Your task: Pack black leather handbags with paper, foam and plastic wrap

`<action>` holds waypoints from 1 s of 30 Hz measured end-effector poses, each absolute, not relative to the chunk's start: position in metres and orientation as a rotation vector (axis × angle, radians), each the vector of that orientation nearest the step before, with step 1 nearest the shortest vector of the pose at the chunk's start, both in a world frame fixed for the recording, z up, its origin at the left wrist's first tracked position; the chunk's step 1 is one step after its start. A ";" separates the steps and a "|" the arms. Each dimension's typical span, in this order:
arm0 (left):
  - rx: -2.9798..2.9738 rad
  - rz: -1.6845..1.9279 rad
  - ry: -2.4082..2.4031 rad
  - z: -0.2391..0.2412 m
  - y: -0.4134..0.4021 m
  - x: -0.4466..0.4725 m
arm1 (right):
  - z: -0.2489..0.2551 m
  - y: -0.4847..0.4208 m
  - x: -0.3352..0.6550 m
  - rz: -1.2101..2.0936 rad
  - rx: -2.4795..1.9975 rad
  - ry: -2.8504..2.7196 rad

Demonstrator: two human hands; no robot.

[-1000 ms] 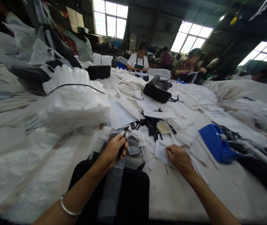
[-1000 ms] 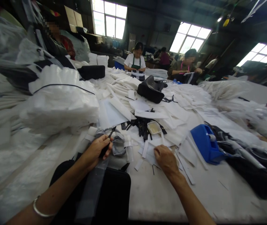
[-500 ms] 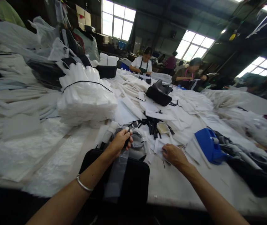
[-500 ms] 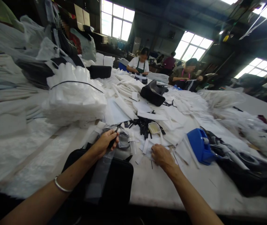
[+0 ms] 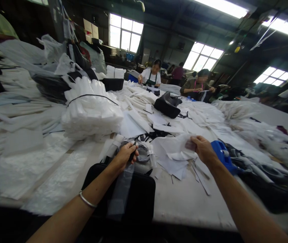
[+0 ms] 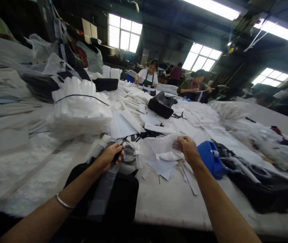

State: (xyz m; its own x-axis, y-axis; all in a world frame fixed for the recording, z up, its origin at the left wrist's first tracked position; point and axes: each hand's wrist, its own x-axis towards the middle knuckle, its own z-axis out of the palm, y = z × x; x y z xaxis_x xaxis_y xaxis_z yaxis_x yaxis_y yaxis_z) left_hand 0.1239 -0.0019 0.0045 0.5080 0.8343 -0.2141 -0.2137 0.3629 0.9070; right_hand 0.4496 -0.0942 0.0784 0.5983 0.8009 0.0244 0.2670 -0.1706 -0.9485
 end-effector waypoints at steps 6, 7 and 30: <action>0.939 0.728 0.780 0.012 -0.003 0.123 | 0.123 -0.095 0.424 0.852 -1.589 -0.841; 0.935 0.709 0.783 0.014 -0.002 0.122 | 0.128 -0.098 0.416 0.928 -1.576 -0.850; 1.498 0.338 0.437 0.086 -0.018 0.087 | 0.124 -0.080 0.362 1.325 -1.395 -0.839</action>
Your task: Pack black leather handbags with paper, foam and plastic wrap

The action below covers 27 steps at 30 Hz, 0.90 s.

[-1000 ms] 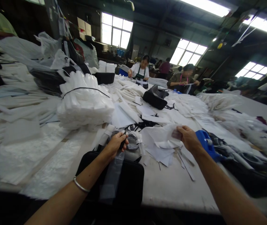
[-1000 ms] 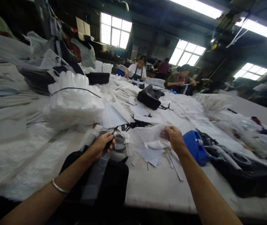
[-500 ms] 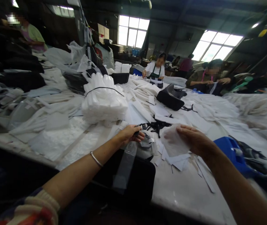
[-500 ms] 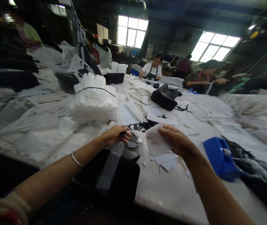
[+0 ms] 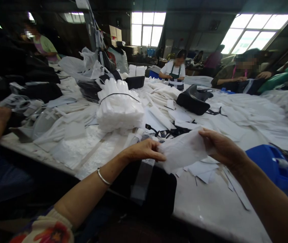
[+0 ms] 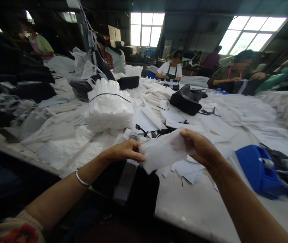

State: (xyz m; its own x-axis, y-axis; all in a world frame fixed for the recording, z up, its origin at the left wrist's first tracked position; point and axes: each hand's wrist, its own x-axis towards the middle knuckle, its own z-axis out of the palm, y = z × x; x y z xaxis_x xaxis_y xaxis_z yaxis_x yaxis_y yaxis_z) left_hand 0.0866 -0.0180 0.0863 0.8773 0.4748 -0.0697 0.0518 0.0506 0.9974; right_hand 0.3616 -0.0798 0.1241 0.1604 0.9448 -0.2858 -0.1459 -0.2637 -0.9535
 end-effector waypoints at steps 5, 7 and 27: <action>1.572 0.409 0.477 0.086 -0.021 0.040 | 0.104 -0.107 0.364 1.301 -1.495 -0.804; 1.527 0.537 0.544 0.089 -0.022 0.028 | 0.098 -0.114 0.354 1.377 -1.499 -0.850; 1.463 0.085 0.546 0.079 -0.038 0.055 | 0.128 -0.117 0.294 0.398 -1.618 -2.041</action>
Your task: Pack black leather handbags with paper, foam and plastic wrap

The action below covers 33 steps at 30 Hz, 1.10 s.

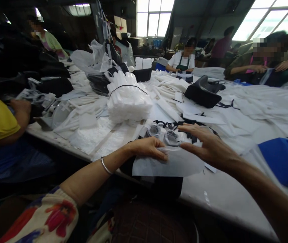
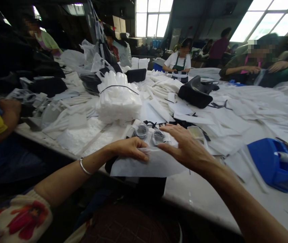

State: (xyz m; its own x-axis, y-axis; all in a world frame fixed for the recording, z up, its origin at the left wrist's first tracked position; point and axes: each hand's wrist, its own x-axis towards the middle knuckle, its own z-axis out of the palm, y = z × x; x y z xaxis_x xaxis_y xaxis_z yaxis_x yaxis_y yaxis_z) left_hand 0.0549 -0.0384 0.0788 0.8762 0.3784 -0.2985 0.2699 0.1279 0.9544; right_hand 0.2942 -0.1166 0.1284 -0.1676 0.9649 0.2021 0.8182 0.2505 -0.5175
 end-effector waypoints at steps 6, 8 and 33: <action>1.784 0.041 0.500 0.092 -0.039 0.050 | 0.102 -0.114 0.264 1.388 -1.665 -2.124; 1.984 0.072 0.494 0.098 -0.042 0.048 | 0.091 -0.116 0.263 1.484 -1.649 -2.076; 1.507 0.028 0.331 0.056 -0.066 0.039 | 0.088 -0.135 0.261 1.598 -1.406 -1.883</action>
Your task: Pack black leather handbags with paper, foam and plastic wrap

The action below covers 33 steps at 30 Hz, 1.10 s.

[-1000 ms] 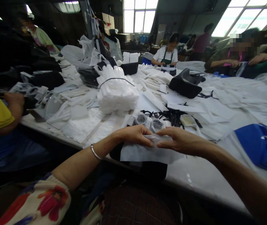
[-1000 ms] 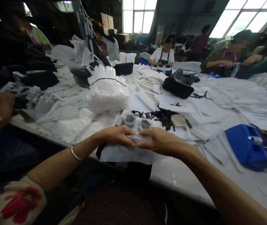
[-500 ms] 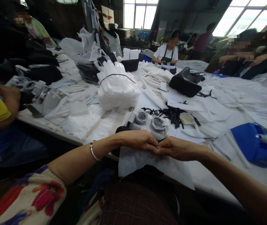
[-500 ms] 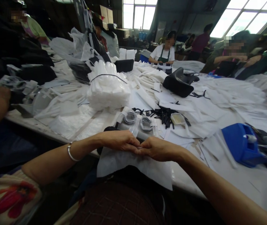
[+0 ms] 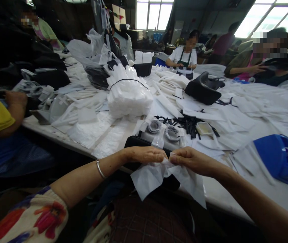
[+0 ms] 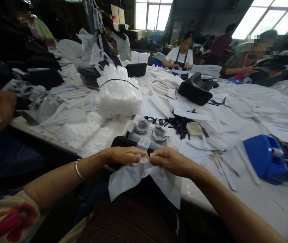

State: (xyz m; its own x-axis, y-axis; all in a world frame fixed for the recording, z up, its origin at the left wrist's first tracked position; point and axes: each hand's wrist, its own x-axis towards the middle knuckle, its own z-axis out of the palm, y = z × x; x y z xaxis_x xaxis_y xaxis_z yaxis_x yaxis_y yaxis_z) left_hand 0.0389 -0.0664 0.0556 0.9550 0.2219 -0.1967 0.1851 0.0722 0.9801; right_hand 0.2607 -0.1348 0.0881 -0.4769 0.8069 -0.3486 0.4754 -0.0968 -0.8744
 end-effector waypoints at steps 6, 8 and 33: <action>1.355 -0.067 0.468 0.051 -0.065 0.037 | 0.095 -0.133 0.265 1.624 -1.534 -1.881; 1.356 -0.035 0.471 0.053 -0.060 0.035 | 0.095 -0.131 0.271 1.660 -1.562 -1.852; 1.673 0.799 0.757 0.062 -0.037 0.065 | 0.077 -0.079 0.267 1.371 -1.436 -1.205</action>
